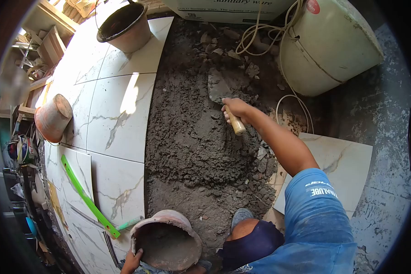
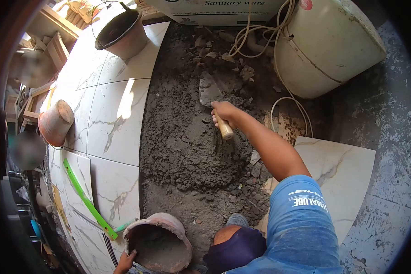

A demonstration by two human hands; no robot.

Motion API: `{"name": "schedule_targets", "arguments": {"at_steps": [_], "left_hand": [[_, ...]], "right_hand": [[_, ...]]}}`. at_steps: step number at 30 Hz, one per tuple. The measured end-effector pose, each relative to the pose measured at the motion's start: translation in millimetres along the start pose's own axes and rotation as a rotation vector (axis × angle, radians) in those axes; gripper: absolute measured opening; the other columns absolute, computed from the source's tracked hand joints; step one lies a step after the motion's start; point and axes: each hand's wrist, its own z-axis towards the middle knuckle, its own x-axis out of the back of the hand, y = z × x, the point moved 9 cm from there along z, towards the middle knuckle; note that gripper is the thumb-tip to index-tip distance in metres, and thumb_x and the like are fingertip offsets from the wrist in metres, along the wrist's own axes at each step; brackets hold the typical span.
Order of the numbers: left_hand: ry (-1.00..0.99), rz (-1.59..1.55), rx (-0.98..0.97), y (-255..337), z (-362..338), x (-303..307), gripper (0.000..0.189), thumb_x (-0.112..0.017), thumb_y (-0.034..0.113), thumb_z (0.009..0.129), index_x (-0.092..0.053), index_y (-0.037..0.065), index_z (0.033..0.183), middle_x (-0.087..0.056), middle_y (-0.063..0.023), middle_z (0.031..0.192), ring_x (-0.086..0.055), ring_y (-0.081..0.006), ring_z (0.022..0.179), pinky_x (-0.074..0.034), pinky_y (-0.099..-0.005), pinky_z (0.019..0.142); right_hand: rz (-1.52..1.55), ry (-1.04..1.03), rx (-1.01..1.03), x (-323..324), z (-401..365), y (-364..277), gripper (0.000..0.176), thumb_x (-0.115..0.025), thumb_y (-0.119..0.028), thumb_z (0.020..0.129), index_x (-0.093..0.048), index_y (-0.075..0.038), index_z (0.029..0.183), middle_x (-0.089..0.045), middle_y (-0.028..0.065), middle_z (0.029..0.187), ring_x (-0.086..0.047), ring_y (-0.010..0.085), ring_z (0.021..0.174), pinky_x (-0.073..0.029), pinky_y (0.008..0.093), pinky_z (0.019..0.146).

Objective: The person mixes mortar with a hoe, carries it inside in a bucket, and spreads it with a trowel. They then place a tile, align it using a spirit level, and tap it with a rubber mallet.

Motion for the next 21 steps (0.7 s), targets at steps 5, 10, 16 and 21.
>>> {"name": "schedule_targets", "arguments": {"at_steps": [5,10,16,21], "left_hand": [[-0.057,0.086,-0.013,14.0,-2.8,0.1,0.049,-0.057,0.016,0.093,-0.043,-0.006,0.134,-0.057,-0.0147,0.125,-0.053,-0.0227,0.115,-0.040,-0.0338,0.101],[-0.123,-0.082,0.082,-6.2,-5.0,0.0,0.053,-0.066,0.015,0.087,-0.046,-0.004,0.133,-0.060,-0.0109,0.120,-0.055,-0.0181,0.109,-0.042,-0.0324,0.096],[-0.032,-0.443,-0.107,-0.4,0.3,-13.8,0.054,-0.065,0.010,0.084,-0.046,-0.004,0.133,-0.059,-0.0106,0.122,-0.056,-0.0196,0.110,-0.042,-0.0342,0.099],[-0.034,-0.712,-0.089,63.7,-24.0,-33.3,0.055,-0.060,0.001,0.083,-0.046,-0.002,0.135,-0.058,-0.0098,0.123,-0.056,-0.0186,0.111,-0.043,-0.0334,0.098]], "right_hand": [[-0.521,0.094,0.094,15.2,-16.2,-25.8,0.040,-0.044,-0.033,0.097,-0.054,0.004,0.084,-0.058,0.0123,0.070,-0.058,0.0244,0.058,-0.050,0.0394,0.053],[-0.632,0.283,0.106,102.9,-31.4,-6.2,0.046,-0.048,-0.034,0.095,-0.055,0.007,0.075,-0.056,0.0150,0.062,-0.056,0.0259,0.049,-0.047,0.0416,0.046],[-0.957,0.386,0.434,90.4,-137.2,-20.6,0.040,-0.052,-0.032,0.094,-0.054,0.004,0.077,-0.058,0.0143,0.063,-0.061,0.0262,0.055,-0.050,0.0418,0.056],[-1.607,0.102,0.761,-46.3,-262.8,-12.3,0.034,-0.059,-0.036,0.089,-0.060,-0.002,0.089,-0.065,0.0198,0.072,-0.066,0.0376,0.074,-0.050,0.0476,0.067]]}}
